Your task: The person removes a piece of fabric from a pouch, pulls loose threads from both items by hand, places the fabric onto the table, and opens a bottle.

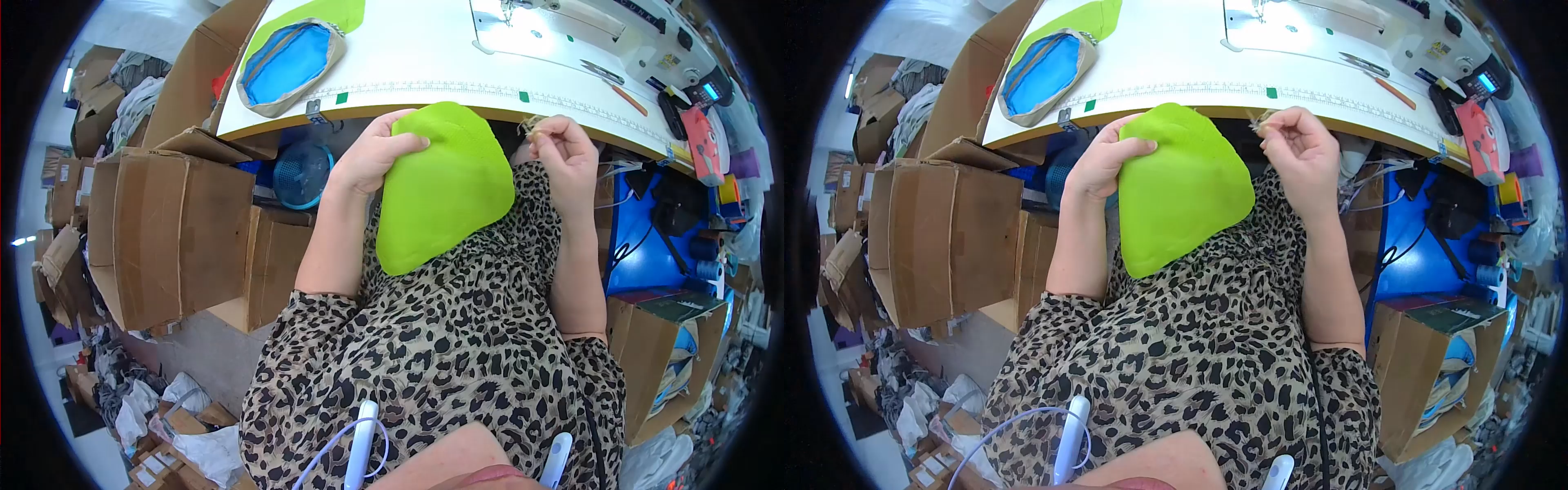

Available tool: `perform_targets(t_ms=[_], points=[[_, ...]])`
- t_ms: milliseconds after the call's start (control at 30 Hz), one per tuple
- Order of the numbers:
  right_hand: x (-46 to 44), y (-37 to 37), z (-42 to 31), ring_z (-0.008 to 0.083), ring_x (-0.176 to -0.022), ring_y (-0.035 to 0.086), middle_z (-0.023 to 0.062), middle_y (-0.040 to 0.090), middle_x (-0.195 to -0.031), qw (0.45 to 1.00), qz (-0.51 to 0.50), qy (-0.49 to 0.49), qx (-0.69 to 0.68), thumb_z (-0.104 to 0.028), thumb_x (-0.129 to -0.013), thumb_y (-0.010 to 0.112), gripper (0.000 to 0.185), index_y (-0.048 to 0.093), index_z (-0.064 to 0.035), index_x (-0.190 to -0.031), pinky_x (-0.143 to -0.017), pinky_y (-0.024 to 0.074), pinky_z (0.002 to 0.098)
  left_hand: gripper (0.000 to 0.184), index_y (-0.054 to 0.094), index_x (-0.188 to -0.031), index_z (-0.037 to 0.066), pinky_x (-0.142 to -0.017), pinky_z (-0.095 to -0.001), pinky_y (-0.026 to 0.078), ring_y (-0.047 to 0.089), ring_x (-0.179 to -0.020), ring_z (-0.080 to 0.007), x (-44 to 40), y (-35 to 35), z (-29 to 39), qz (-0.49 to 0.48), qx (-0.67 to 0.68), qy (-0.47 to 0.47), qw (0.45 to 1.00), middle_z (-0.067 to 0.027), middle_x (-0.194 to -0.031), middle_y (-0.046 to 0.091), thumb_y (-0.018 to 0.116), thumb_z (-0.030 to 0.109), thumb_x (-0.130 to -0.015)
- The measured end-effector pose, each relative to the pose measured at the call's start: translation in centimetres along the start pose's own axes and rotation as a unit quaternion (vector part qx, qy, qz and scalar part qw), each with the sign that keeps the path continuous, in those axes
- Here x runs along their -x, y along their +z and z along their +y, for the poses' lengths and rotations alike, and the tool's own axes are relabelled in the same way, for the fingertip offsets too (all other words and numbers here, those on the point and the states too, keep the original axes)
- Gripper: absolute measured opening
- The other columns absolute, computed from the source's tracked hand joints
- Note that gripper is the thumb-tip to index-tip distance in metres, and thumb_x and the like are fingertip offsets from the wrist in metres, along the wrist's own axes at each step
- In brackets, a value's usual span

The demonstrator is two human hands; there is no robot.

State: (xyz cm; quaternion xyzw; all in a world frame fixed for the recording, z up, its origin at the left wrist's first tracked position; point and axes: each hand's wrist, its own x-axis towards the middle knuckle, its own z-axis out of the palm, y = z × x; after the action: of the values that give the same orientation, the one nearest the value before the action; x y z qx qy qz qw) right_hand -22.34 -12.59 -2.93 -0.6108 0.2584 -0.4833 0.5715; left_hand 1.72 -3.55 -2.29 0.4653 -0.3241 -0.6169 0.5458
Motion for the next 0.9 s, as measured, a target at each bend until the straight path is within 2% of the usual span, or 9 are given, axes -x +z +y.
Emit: perform_targets(t_ms=[167, 267, 367, 400, 533, 633, 700, 800, 900], points=[[0.8, 1.6, -0.4, 0.0034, -0.069, 0.049, 0.0000, 0.057, -0.081, 0.998, -0.037, -0.031, 0.042, 0.005, -0.083, 0.058, 0.005, 0.056, 0.0009, -0.086, -0.063, 0.0416, 0.0176, 0.037, 0.055, -0.118, -0.002, -0.074, -0.0264, 0.054, 0.065, -0.085, -0.0135, 0.0, 0.7, 0.1, 0.012, 0.023, -0.009, 1.000, -0.0083, -0.101, 0.066, 0.062, 0.005, -0.082], [0.8, 2.2, -0.1, 0.0073, -0.065, 0.049, 0.0025, 0.055, -0.076, 0.985, -0.002, -0.120, 0.125, 0.006, -0.078, 0.059, 0.006, 0.056, 0.0013, -0.081, -0.060, 0.0417, 0.0203, 0.037, 0.055, -0.118, -0.001, -0.075, -0.0268, 0.053, 0.064, -0.087, -0.0133, -0.3, 0.6, -0.3, 0.020, 0.013, 0.007, 1.000, -0.0078, -0.101, 0.065, 0.063, 0.008, -0.083], [0.8, 2.9, -0.3, 0.0085, -0.063, 0.050, 0.0038, 0.055, -0.075, 0.970, -0.012, -0.161, 0.183, 0.006, -0.077, 0.059, 0.006, 0.056, 0.0008, -0.081, -0.058, 0.0419, 0.0209, 0.034, 0.056, -0.116, -0.001, -0.074, -0.0263, 0.053, 0.064, -0.085, -0.0123, -0.5, 1.0, -0.9, 0.020, 0.013, 0.040, 0.999, -0.0075, -0.100, 0.065, 0.063, 0.009, -0.084], [0.8, 3.1, -0.5, 0.0101, -0.063, 0.051, 0.0048, 0.055, -0.074, 0.962, -0.023, -0.154, 0.224, 0.005, -0.077, 0.060, 0.007, 0.057, 0.0003, -0.080, -0.057, 0.0431, 0.0221, 0.032, 0.056, -0.114, -0.001, -0.074, -0.0259, 0.053, 0.064, -0.084, -0.0118, -0.4, 1.3, -1.1, 0.019, 0.027, 0.057, 0.998, -0.0073, -0.099, 0.065, 0.063, 0.008, -0.084], [0.8, 3.7, -0.1, 0.0129, -0.063, 0.054, 0.0057, 0.056, -0.074, 0.961, -0.005, -0.138, 0.239, 0.004, -0.077, 0.061, 0.007, 0.058, 0.0002, -0.080, -0.057, 0.0452, 0.0239, 0.023, 0.057, -0.106, 0.000, -0.069, -0.0246, 0.053, 0.063, -0.077, -0.0100, 0.0, 2.8, -1.1, 0.034, 0.030, 0.088, 0.995, -0.0061, -0.092, 0.065, 0.062, 0.008, -0.086], [0.7, 3.8, 0.0, 0.0156, -0.063, 0.056, 0.0070, 0.057, -0.075, 0.945, 0.013, -0.174, 0.276, 0.003, -0.077, 0.063, 0.007, 0.058, 0.0003, -0.081, -0.058, 0.0472, 0.0255, 0.016, 0.056, -0.100, 0.001, -0.066, -0.0230, 0.051, 0.060, -0.074, -0.0072, 0.4, 3.2, -1.2, 0.053, -0.018, 0.117, 0.992, -0.0040, -0.088, 0.063, 0.062, 0.008, -0.086], [0.7, 4.0, -0.1, 0.0171, -0.062, 0.057, 0.0079, 0.058, -0.076, 0.943, -0.003, -0.178, 0.282, 0.002, -0.077, 0.063, 0.007, 0.058, 0.0003, -0.082, -0.057, 0.0484, 0.0262, 0.010, 0.054, -0.091, 0.003, -0.061, -0.0210, 0.047, 0.054, -0.069, -0.0040, 0.6, 3.4, -1.2, 0.057, -0.069, 0.146, 0.985, -0.0006, -0.080, 0.059, 0.062, 0.008, -0.087], [0.7, 4.5, -0.5, 0.0164, -0.064, 0.058, 0.0079, 0.058, -0.077, 0.949, -0.005, -0.154, 0.275, 0.002, -0.077, 0.064, 0.007, 0.059, 0.0003, -0.082, -0.057, 0.0494, 0.0261, 0.013, 0.050, -0.083, 0.005, -0.057, -0.0197, 0.042, 0.050, -0.066, -0.0023, 0.9, 3.7, -1.1, 0.054, -0.133, 0.158, 0.977, 0.0018, -0.075, 0.055, 0.062, 0.009, -0.086], [0.7, 4.6, -0.5, 0.0157, -0.066, 0.060, 0.0079, 0.058, -0.078, 0.948, -0.007, -0.136, 0.288, 0.002, -0.077, 0.064, 0.007, 0.060, 0.0004, -0.082, -0.057, 0.0503, 0.0261, 0.017, 0.048, -0.080, 0.006, -0.056, -0.0192, 0.040, 0.048, -0.065, -0.0020, 1.1, 4.2, -1.1, 0.062, -0.129, 0.168, 0.975, 0.0028, -0.072, 0.053, 0.063, 0.009, -0.086]])
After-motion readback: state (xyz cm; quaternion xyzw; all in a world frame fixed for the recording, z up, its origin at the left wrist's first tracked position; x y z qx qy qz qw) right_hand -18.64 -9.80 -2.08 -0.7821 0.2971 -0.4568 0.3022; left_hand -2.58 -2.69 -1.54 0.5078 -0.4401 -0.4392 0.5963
